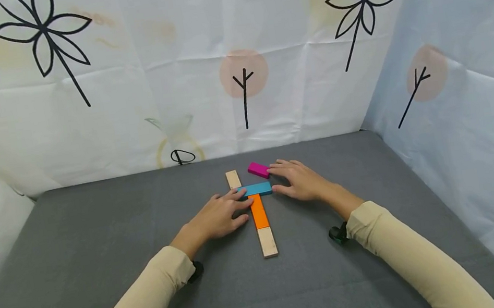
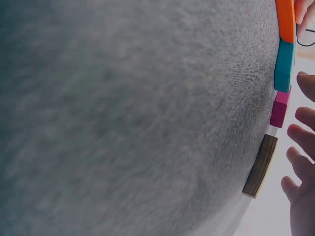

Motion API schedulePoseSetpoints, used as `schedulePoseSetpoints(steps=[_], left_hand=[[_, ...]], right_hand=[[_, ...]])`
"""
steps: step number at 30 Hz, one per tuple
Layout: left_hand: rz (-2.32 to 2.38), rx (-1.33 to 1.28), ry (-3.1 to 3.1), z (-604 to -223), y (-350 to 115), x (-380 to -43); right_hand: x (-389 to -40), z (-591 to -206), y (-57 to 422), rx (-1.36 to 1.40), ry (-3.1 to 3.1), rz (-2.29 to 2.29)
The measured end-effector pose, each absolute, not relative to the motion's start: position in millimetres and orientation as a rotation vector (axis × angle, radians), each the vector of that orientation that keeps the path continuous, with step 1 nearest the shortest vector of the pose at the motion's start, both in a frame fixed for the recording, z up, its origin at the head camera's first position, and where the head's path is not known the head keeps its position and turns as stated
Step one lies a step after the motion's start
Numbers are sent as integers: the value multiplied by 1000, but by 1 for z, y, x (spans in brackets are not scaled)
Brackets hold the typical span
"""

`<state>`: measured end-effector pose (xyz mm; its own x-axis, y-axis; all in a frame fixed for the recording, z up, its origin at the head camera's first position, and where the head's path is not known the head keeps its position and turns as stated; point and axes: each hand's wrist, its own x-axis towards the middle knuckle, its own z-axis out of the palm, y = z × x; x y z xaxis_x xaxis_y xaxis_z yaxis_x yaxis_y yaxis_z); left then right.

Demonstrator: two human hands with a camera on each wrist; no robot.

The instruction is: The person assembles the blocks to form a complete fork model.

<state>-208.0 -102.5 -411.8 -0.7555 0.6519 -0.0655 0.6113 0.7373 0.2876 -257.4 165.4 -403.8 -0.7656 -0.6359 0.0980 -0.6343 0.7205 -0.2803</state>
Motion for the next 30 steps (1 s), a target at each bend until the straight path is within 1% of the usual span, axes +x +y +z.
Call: schedulePoseSetpoints(steps=[9,25,30], left_hand=[[377,1013,2778,-413,-104,-207],[400,1020,2767,-416,-104,-210],[425,1023,2761,-416,-105,-210]], right_hand=[[-263,-403,159,-1055,2885,-476],[-260,-405,139,-1105,2754,-643],[-259,-404,134,-1039,2724,-720]])
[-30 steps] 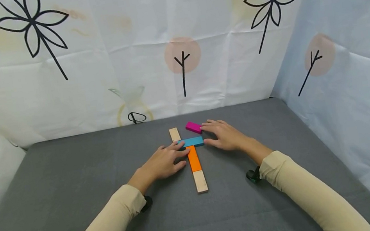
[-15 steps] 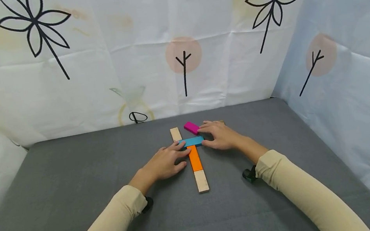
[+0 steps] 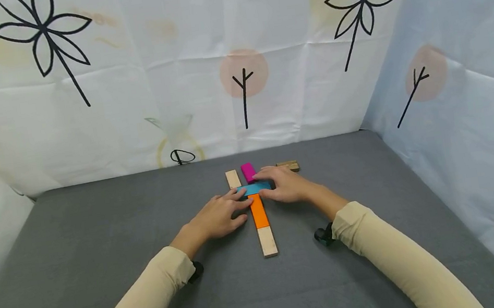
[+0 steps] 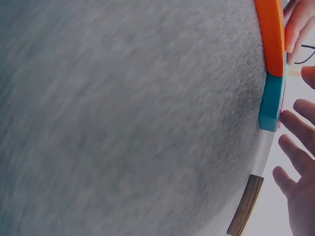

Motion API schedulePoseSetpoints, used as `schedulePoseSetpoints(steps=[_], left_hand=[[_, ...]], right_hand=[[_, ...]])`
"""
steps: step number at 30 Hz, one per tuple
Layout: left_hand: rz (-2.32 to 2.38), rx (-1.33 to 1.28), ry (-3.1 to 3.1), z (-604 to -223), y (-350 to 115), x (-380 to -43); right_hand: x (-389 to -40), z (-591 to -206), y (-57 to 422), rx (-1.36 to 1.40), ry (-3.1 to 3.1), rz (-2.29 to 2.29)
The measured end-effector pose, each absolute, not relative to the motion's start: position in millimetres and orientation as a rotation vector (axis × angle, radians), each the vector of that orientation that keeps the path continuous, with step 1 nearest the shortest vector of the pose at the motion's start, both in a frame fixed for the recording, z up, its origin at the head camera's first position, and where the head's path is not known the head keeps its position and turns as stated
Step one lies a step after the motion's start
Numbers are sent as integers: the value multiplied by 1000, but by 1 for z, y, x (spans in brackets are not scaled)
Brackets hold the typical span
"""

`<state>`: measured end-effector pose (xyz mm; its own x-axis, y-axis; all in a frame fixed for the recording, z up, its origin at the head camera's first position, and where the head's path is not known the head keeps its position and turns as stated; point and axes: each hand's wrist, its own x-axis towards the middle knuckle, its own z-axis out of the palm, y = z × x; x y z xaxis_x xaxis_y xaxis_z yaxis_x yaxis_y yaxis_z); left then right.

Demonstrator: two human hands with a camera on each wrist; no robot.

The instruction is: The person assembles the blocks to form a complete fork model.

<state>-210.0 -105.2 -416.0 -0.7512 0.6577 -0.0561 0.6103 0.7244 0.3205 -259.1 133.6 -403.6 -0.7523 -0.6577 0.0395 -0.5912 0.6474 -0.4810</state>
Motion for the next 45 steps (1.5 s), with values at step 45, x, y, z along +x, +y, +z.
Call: schedulePoseSetpoints(steps=[45], left_hand=[[418,1001,2752,-415,-104,-210]], right_hand=[[-259,-410,129,-1018,2693,-496]])
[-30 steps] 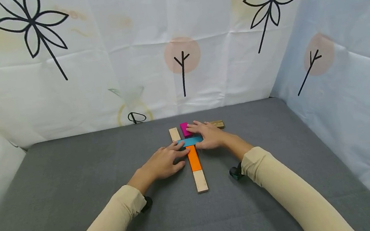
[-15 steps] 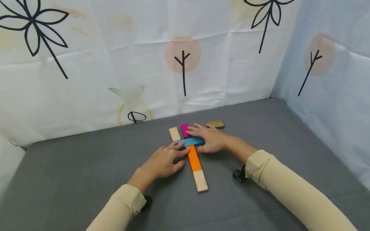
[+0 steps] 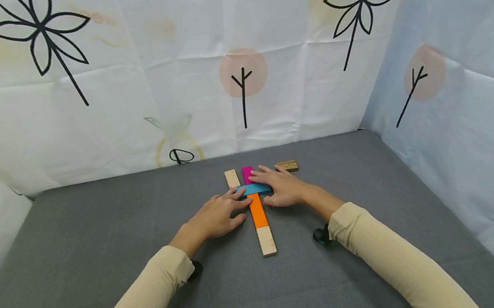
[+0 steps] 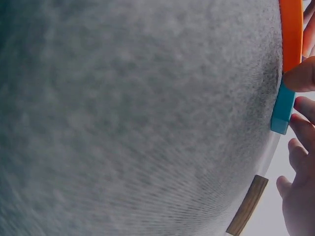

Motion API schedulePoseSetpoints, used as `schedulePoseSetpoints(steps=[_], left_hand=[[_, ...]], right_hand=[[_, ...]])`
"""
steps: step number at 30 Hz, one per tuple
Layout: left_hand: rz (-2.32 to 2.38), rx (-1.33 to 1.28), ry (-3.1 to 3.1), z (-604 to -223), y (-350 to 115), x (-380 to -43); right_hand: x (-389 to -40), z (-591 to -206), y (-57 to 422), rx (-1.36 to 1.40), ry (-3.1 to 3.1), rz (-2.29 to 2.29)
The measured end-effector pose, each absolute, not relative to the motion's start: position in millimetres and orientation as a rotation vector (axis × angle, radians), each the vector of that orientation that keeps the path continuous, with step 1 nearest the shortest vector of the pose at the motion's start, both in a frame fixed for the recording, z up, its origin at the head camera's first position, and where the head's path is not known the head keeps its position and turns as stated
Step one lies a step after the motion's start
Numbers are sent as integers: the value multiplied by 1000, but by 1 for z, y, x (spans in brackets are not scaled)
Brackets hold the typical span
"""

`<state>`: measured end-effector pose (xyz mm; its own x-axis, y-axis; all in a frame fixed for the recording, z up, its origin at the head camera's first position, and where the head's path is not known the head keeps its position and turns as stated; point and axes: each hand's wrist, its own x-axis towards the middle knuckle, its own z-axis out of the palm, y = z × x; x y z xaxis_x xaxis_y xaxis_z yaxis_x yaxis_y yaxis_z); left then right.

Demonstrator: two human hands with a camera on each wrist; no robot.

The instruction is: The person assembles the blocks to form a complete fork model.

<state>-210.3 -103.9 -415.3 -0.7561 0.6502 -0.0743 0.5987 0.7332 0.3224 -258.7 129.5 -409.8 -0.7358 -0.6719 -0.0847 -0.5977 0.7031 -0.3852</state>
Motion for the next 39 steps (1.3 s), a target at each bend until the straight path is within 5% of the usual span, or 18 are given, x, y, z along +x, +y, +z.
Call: schedulePoseSetpoints(steps=[15,39], left_hand=[[402,1015,2759,-415,-106,-211],[397,1020,2757,-416,-106,-211]], right_hand=[[-260,-403,128,-1060,2759,-357],[-267,-409,221,-861,2892,-505]])
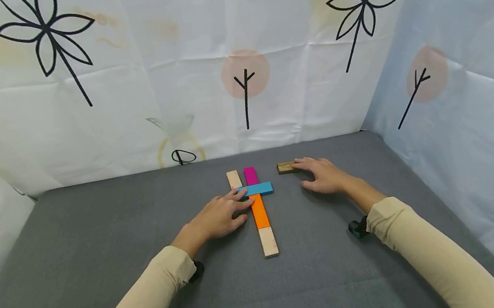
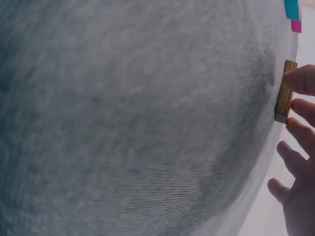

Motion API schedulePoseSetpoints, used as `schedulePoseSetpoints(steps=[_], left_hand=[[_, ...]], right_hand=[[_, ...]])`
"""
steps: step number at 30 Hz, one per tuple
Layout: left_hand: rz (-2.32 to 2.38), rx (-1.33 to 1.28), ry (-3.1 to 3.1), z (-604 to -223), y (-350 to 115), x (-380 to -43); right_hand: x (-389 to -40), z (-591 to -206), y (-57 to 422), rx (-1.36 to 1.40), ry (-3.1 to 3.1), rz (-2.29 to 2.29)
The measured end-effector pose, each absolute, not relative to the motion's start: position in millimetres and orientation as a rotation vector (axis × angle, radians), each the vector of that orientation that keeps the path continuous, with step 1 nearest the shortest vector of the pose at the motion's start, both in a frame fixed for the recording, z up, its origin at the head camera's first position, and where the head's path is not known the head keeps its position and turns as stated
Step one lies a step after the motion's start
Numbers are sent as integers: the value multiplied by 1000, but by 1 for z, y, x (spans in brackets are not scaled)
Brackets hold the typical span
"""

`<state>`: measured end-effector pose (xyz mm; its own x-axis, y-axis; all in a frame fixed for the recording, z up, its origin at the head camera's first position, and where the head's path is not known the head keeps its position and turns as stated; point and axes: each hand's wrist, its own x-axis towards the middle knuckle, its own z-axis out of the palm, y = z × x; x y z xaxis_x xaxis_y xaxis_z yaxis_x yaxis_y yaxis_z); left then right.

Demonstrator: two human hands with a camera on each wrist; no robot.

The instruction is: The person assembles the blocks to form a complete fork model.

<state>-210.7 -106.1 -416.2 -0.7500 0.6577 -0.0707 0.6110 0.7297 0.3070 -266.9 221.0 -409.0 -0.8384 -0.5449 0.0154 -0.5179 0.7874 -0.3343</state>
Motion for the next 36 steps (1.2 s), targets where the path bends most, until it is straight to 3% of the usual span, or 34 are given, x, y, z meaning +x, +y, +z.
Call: schedulePoseSetpoints(steps=[22,36], left_hand=[[405,1022,2773,-415,-107,-208],[401,1024,2764,-416,-106,-209]], right_hand=[[-263,-407,199,-911,2977,-452],[-263,-405,190,-829,2925,-645]])
